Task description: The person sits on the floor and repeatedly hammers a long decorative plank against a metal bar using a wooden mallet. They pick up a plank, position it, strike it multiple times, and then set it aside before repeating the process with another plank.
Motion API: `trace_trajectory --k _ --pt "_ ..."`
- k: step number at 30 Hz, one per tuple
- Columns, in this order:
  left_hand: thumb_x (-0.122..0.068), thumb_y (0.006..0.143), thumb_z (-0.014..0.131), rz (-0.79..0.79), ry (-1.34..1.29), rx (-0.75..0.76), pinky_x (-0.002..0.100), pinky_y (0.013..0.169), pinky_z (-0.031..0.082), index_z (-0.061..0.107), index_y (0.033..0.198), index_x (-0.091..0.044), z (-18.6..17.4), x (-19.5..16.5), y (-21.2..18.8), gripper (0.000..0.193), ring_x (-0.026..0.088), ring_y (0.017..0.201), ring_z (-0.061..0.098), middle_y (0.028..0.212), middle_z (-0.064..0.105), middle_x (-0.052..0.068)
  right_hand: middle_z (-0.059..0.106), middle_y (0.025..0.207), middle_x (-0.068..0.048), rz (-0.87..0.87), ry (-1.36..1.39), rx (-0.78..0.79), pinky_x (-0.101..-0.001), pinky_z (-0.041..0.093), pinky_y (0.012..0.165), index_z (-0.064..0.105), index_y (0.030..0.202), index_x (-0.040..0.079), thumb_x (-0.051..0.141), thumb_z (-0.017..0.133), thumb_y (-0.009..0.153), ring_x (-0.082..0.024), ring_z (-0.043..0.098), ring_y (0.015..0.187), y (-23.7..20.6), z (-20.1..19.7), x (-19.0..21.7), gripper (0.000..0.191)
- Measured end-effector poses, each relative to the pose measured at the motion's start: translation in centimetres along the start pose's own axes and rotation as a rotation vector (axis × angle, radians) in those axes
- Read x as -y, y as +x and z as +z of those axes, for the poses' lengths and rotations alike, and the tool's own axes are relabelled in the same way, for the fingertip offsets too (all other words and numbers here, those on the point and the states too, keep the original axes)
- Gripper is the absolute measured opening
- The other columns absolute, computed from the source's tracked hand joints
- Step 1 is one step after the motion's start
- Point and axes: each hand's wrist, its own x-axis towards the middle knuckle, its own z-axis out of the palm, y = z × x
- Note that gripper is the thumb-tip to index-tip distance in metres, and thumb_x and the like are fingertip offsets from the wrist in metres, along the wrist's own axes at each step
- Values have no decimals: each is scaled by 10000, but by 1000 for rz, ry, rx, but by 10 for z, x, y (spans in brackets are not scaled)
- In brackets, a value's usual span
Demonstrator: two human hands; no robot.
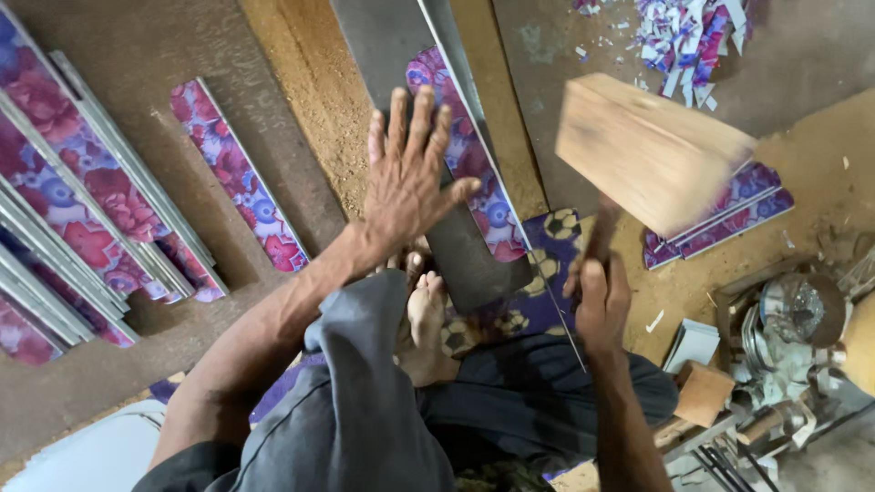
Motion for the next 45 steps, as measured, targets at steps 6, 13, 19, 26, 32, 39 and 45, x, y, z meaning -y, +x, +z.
trace_trajectory --k 6,13,19,26,32,39,45 --pt "-652 923 689 52 28 49 567 1290 84 197 1624 43 -4 15 22 1103 384 1588 40 1709 83 227 542 726 -18 189 -35 81 -270 415 465 545 1000 1 309 476 1088 -97 494 545 47 0 6 328" --pt "-633 930 705 62 3 42 564 1295 81 204 1634 41 1 15 30 1096 374 1589 48 1712 89 219 593 772 -39 -64 -129 28 -308 443 531 609 1119 -3 316 460 1126 -130 563 613 107 19 24 352" --pt "-643 959 716 84 49 9 569 1295 79 191 1646 56 3 17 29 1111 380 1594 39 1719 85 229 610 781 -97 -197 -301 119 -376 473 610 628 1086 -3 349 451 1142 -230 606 660 103 26 27 399" --pt "-659 956 734 90 16 -2 562 1307 55 186 1660 35 8 18 28 1131 369 1596 24 1722 75 228 583 711 -54 51 -238 98 -325 437 520 605 1040 19 417 449 1106 -142 557 580 68 3 17 433" --pt "-645 935 745 64 5 23 561 1309 46 192 1661 33 7 16 28 1137 365 1603 21 1727 76 228 521 715 -6 153 -95 173 -267 382 455 559 1036 13 455 422 1107 -90 470 535 46 -8 11 468" --pt "-592 969 745 40 -2 61 567 1308 61 218 1660 52 4 12 26 1082 374 1610 49 1729 114 231 520 734 -10 115 -107 105 -259 399 498 524 1013 25 416 414 1136 -86 484 578 16 -22 -2 425" --pt "-581 974 772 72 19 -2 565 1311 73 210 1672 30 5 14 24 1084 375 1611 61 1736 129 221 520 709 5 176 -37 55 -273 383 496 548 995 52 419 427 1114 -89 478 554 1 -35 -20 405"
